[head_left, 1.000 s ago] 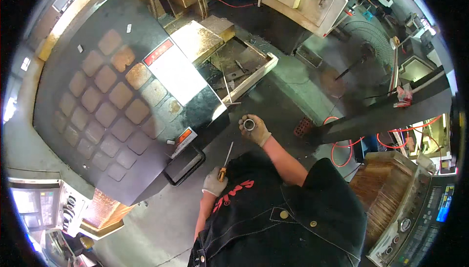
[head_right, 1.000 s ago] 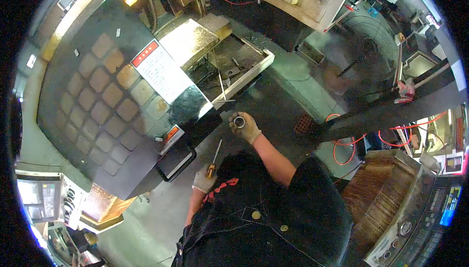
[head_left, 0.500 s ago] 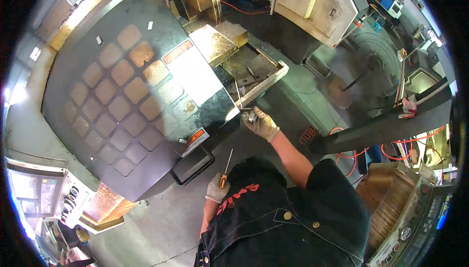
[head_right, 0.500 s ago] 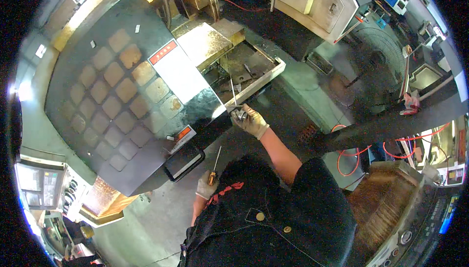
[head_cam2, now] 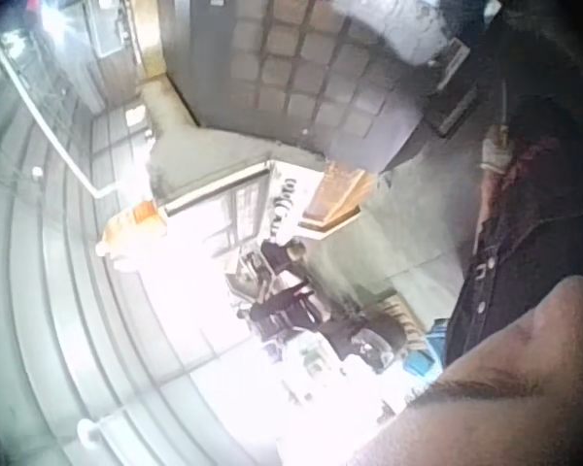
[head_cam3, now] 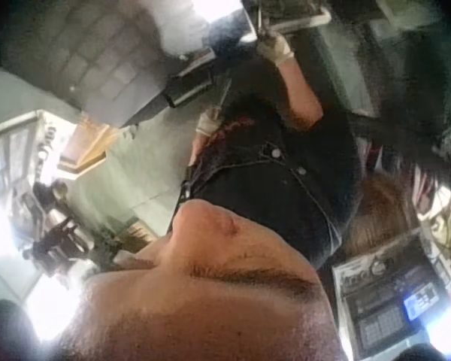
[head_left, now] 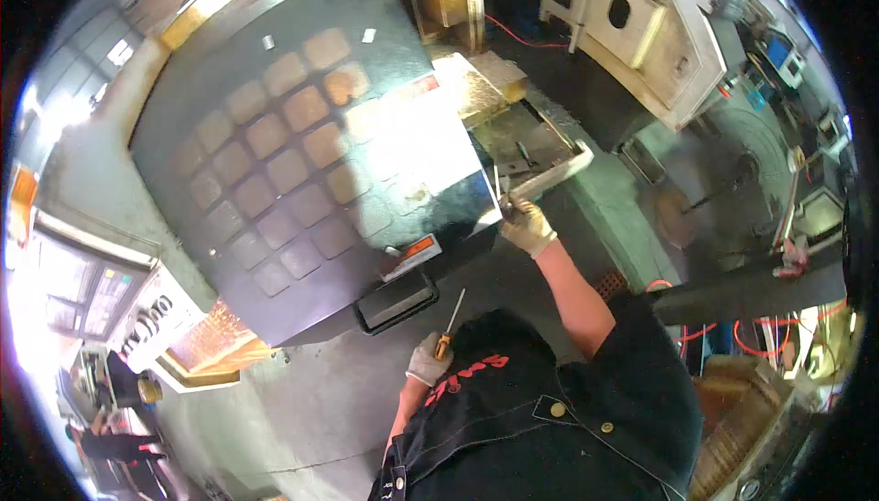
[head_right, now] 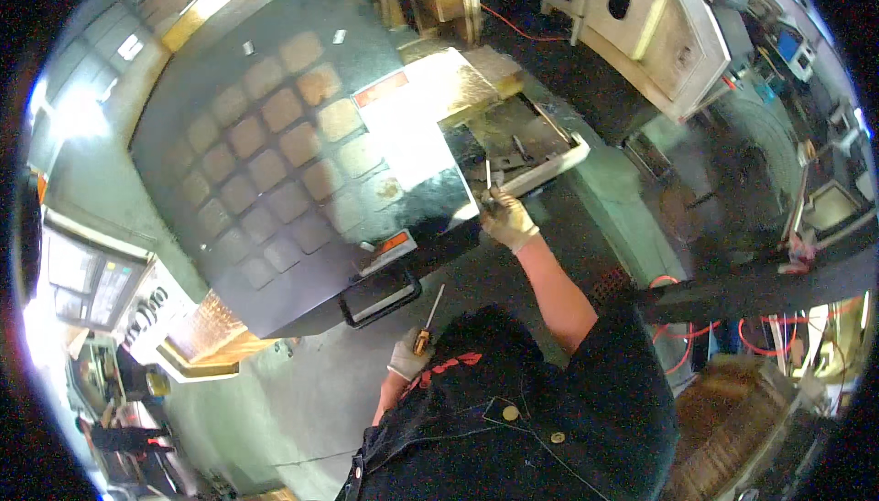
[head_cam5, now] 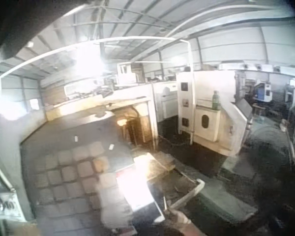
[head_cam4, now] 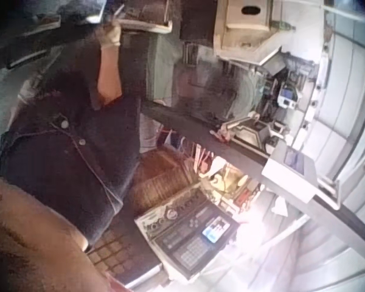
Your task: The person operates a CNC lathe in a workshop, repeatedly opening the machine door to load metal rings into the chuck and close the door. The person also uses a long metal rod to clear metal shavings from the machine bed and the chuck area.
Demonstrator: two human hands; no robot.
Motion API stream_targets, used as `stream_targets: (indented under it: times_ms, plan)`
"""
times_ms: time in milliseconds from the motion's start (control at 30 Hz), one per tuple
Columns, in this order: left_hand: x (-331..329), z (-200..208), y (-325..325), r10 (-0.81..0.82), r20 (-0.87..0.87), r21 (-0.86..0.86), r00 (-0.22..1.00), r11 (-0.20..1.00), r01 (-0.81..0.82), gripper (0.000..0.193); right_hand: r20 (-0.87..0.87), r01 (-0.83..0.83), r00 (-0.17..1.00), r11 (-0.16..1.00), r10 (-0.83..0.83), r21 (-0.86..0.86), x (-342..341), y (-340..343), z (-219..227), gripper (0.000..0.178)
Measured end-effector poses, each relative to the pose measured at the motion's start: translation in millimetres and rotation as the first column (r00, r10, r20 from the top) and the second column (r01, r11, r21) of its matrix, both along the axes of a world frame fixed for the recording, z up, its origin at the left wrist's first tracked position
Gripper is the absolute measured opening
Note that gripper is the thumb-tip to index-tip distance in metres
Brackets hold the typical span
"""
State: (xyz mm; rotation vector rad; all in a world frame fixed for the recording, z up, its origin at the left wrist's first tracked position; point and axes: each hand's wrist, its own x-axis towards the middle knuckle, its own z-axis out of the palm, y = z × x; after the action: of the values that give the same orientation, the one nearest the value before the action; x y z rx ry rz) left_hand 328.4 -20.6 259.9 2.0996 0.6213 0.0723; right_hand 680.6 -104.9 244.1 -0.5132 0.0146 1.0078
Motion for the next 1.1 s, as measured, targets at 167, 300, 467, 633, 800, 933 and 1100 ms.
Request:
stream_targets:
  times_ms: [167,300,467,633,800,933,1100]
  plan:
    - [-9.7,11.2,-4.8,0.032,0.043,-0.016,0.999,0.999,-0.031,0.033,0.311,0.080,0.949,0.994,-0.053,-0.076,11.9,40.3,21.3,0.026]
    - [-23.4,6.4,-4.7,0.074,-0.007,-0.057,0.997,0.996,-0.074,0.028,0.435,0.205,0.895,0.957,-0.098,-0.206,-30.5,49.7,78.9,0.035]
    - [-41.0,3.2,-5.5,0.061,0.073,-0.045,0.995,0.997,-0.058,0.026,0.389,0.355,0.891,0.893,-0.234,-0.276,-24.7,52.0,67.7,0.042]
    - [-54.3,-9.1,-6.9,0.062,0.128,-0.034,0.990,0.998,-0.059,0.025,0.400,0.341,0.876,0.933,-0.271,-0.113,1.3,48.1,21.8,0.048]
    - [-65.7,-0.7,-6.7,0.084,0.162,-0.038,0.983,0.996,-0.078,0.026,0.311,0.337,0.911,0.923,-0.271,-0.184,-24.7,62.2,34.3,0.049]
    - [-74.4,0.3,-6.3,0.099,0.160,-0.042,0.982,0.995,-0.093,0.027,0.347,0.303,0.914,0.924,-0.212,-0.233,-39.0,75.4,25.0,0.047]
    - [-87.4,6.6,-1.1,0.170,0.126,-0.049,0.977,0.985,-0.165,0.027,0.338,0.203,0.928,0.972,-0.154,-0.115,-77.3,99.4,32.3,0.041]
